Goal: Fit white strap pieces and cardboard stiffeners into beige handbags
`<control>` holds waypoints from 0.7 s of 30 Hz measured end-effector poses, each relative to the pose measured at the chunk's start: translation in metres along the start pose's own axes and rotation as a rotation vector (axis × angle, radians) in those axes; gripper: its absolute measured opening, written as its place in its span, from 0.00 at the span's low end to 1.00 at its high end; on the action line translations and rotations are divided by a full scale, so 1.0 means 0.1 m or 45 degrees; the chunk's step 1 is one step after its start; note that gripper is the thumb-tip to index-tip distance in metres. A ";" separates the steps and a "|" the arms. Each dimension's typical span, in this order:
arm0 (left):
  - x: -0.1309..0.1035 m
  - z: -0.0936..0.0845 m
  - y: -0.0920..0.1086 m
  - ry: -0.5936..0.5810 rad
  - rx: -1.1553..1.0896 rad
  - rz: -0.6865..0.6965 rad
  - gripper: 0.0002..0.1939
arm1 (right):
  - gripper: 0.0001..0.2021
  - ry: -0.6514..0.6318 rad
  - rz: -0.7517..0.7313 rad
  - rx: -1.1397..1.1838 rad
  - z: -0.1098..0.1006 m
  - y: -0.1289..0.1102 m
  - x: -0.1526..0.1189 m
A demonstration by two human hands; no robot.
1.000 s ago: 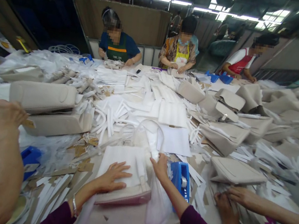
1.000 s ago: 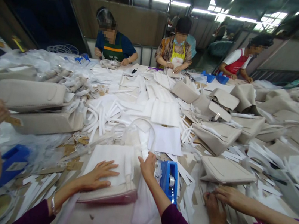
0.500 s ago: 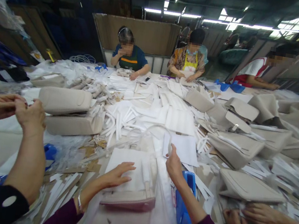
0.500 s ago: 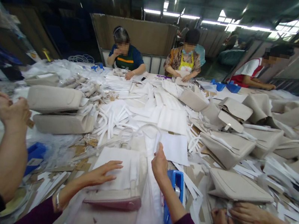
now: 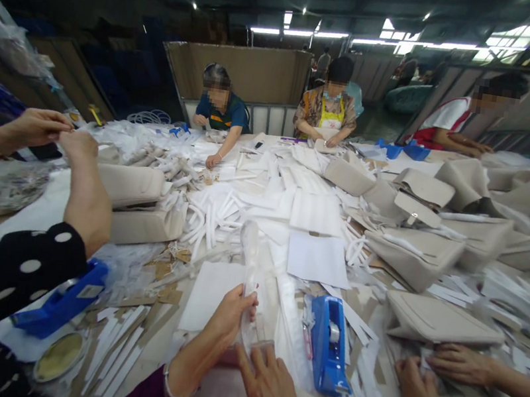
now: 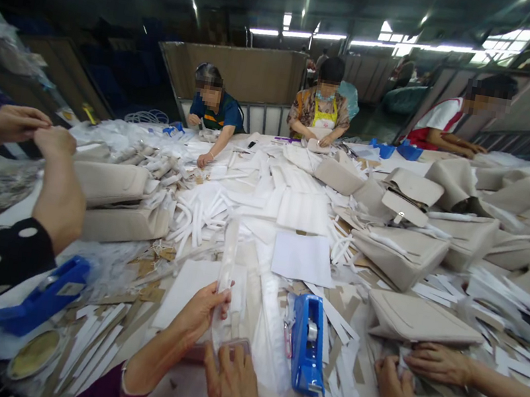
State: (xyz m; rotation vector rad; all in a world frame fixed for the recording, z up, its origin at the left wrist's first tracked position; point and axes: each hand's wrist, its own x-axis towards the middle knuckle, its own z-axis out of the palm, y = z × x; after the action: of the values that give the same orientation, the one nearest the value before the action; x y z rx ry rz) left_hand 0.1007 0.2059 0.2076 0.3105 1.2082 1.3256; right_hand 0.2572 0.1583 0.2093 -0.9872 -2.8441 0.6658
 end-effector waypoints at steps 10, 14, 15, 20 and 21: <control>-0.40 0.10 -0.02 -0.142 -0.324 0.113 0.12 | 0.20 -0.055 0.292 1.774 -0.52 0.48 1.10; -0.46 0.16 -0.11 -0.327 -0.032 0.024 0.15 | 0.16 -0.443 0.298 1.993 -0.71 0.46 1.46; -0.40 0.10 -0.08 -0.439 0.166 0.018 0.15 | 0.12 -0.438 0.302 1.988 -0.82 0.49 1.52; 0.39 -0.63 0.25 -0.241 1.083 0.212 0.15 | 0.08 -0.653 0.316 1.543 -1.61 0.75 1.81; 0.62 -0.78 0.32 -0.109 1.105 0.231 0.16 | 0.08 -0.722 0.330 1.390 -1.77 0.79 1.87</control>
State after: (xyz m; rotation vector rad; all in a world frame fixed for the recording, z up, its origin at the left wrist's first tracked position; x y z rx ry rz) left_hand 0.0072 0.2337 0.1699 1.1010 1.6606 0.8511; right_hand 0.1884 0.3938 0.3206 -0.9907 -2.0077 2.4371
